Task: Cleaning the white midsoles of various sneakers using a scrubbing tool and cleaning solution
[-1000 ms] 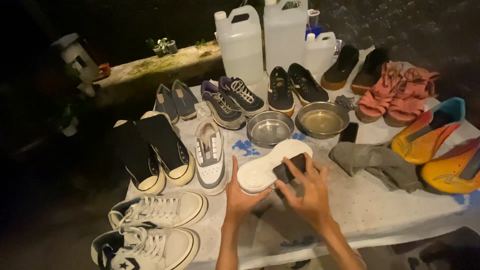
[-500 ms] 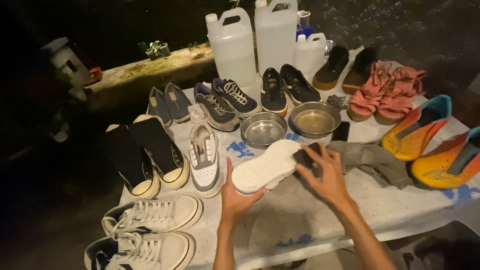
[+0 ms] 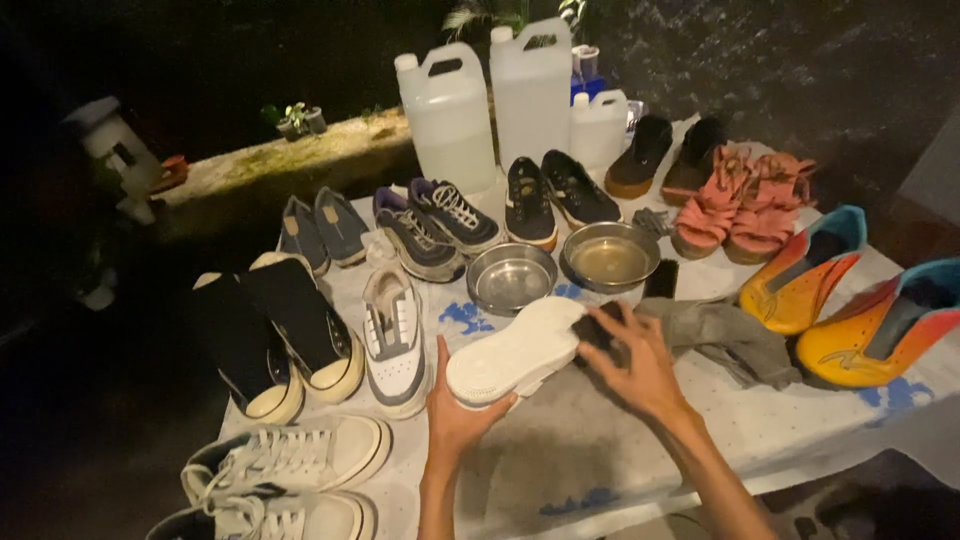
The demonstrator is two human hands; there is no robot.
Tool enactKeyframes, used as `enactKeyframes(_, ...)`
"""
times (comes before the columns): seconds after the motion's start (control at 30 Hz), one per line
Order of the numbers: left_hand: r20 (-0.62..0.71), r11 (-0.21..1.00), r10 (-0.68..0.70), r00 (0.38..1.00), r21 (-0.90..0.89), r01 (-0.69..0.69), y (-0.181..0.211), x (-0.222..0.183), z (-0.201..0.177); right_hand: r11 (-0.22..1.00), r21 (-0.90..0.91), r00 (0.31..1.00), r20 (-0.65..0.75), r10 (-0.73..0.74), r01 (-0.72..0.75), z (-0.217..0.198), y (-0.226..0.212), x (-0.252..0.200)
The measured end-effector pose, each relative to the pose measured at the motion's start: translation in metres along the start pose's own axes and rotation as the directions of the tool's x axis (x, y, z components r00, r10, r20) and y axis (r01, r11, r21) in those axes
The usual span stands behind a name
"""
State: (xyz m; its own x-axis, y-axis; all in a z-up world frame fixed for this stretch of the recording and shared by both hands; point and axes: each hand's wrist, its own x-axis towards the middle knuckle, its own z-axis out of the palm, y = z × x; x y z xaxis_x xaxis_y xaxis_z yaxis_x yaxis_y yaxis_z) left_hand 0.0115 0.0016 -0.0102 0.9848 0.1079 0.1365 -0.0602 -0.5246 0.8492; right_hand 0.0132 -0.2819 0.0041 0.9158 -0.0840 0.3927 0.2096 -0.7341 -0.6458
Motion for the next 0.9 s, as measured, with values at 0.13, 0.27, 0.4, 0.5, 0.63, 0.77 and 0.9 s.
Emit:
enactKeyframes(0.13,-0.030,1.000,-0.017,0.999,0.010,0.017,0.003,0.001,0.002,0.979,0.074,0.982,-0.027,-0.187,0.188,0.003,-0.015,-0.023)
enactKeyframes(0.27,-0.041,1.000,-0.001,0.999,-0.005,0.001,-0.003,0.001,0.004,0.981,-0.041,0.978,-0.082,-0.194,0.191,0.011,0.018,-0.010)
enactKeyframes(0.4,-0.029,0.998,-0.016,0.999,-0.063,0.014,0.009,-0.004,-0.003,1.000,-0.026,0.998,0.067,0.017,-0.015,-0.005,-0.008,-0.005)
enactKeyframes(0.5,-0.025,0.996,-0.030,0.999,-0.085,0.028,0.013,-0.004,-0.003,0.948,-0.019,0.949,-0.007,-0.317,0.316,0.000,-0.013,-0.022)
enactKeyframes(0.63,-0.052,0.993,0.032,0.998,-0.115,-0.038,0.016,-0.011,-0.003,0.989,-0.020,0.989,0.032,-0.144,0.145,-0.007,-0.003,0.001)
enactKeyframes(0.77,-0.038,0.993,-0.019,0.999,-0.121,0.014,0.018,-0.006,-0.004,0.999,0.006,0.998,0.049,-0.034,0.034,-0.007,0.007,0.019)
enactKeyframes(0.9,0.016,0.983,-0.098,0.995,-0.155,0.099,0.040,-0.016,-0.012,0.990,0.045,0.986,0.097,-0.136,0.132,-0.011,0.007,-0.001)
